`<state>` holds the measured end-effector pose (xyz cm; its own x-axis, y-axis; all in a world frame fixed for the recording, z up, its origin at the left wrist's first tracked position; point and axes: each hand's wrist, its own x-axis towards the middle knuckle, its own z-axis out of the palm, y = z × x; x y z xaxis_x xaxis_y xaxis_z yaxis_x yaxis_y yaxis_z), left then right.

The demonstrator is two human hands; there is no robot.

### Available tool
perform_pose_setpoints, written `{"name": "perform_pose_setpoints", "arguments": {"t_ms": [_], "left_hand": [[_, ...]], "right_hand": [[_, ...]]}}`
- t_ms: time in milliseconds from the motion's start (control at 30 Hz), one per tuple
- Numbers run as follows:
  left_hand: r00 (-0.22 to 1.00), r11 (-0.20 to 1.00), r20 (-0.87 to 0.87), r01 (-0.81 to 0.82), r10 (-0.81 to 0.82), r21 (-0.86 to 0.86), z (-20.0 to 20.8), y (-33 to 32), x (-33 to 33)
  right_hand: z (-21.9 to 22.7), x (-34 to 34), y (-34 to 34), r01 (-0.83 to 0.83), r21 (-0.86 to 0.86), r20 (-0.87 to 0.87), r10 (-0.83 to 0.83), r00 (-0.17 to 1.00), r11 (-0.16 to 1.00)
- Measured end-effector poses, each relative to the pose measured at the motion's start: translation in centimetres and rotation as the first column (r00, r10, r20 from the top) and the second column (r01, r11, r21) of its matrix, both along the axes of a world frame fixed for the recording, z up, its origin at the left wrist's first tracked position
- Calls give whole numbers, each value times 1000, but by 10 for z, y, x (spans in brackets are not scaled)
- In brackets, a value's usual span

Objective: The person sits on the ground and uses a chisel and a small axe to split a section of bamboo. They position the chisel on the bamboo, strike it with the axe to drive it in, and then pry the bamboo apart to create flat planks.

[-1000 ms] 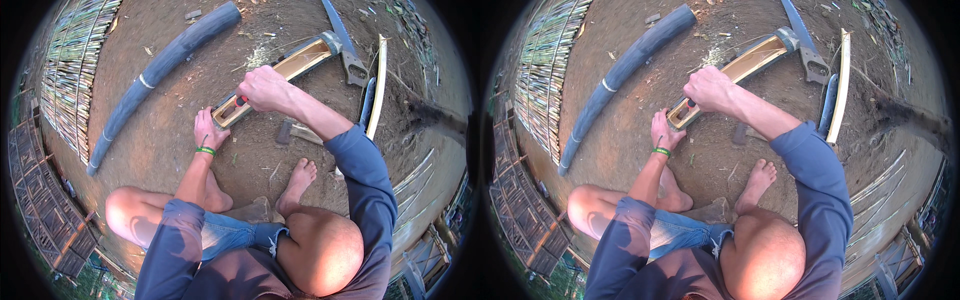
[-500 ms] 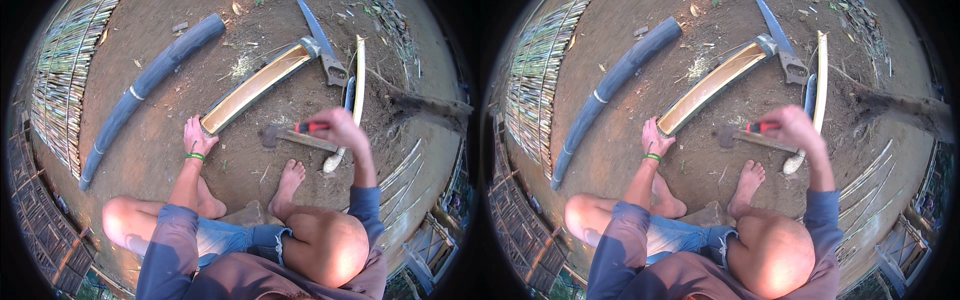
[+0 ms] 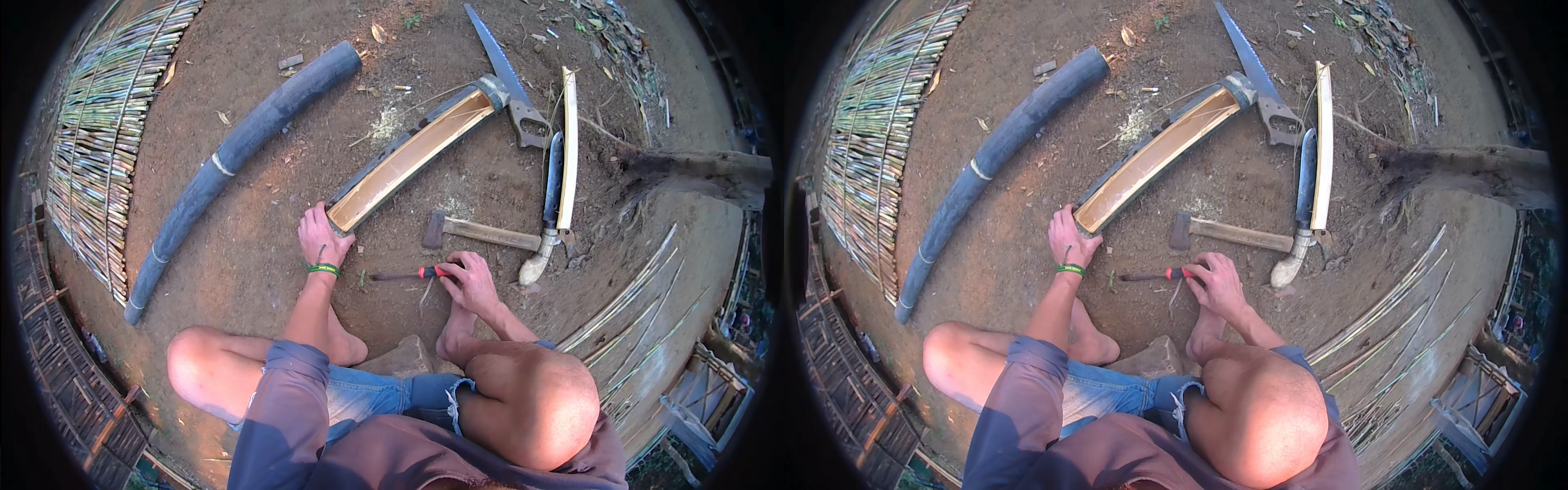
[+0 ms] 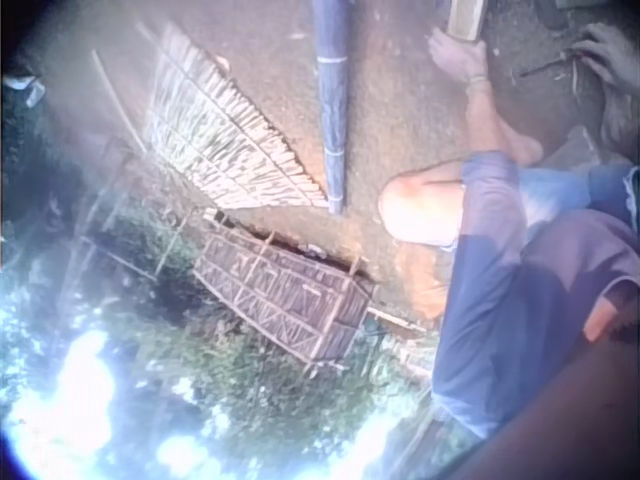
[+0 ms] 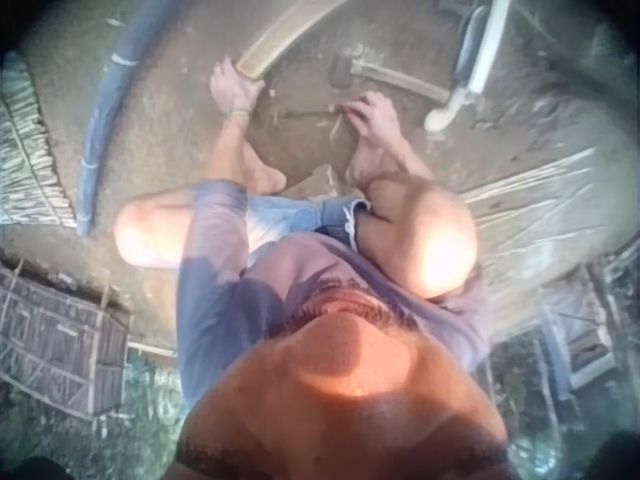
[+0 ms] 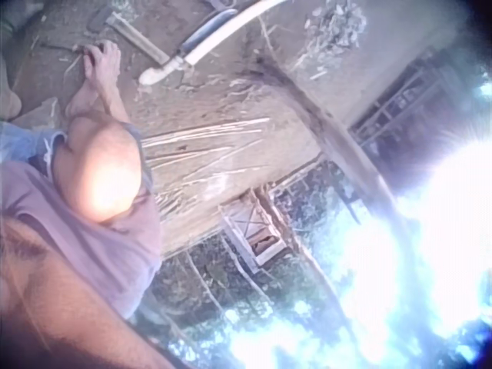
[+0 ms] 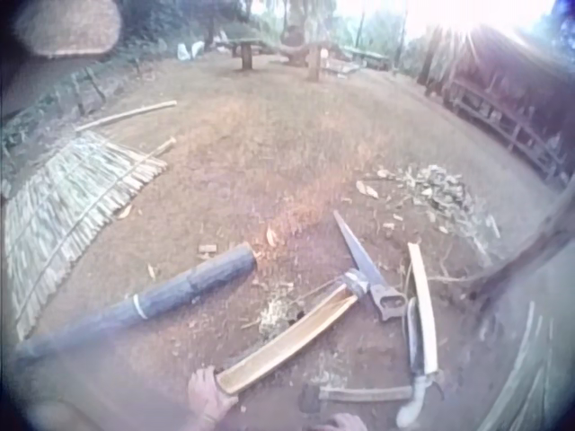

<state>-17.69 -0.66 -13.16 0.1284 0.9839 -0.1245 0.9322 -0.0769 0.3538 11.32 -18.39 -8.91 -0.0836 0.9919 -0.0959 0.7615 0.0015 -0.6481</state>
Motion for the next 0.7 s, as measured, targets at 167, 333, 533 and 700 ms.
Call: {"name": "perform_pose_setpoints", "arguments": {"t_ms": [167,333,533,700], "left_hand": [[999,997,-34,-1,3,74,-3,-10,2],[996,994,-77,-29,38,105,-4,-18,8],[993,998,-113,-32,38,57,-2,-17,4],[997,993,-76,-11,2,-121,22,0,6]], "right_hand": [[11,-18,-14,172,46,93,-176,980,984],[-4,-38,-48,271,78,93,-277,956,960],[19,-12,-26,346,117,-35,-344,938,931],[103,75,6,498,163,-122,-484,867,852]]}}
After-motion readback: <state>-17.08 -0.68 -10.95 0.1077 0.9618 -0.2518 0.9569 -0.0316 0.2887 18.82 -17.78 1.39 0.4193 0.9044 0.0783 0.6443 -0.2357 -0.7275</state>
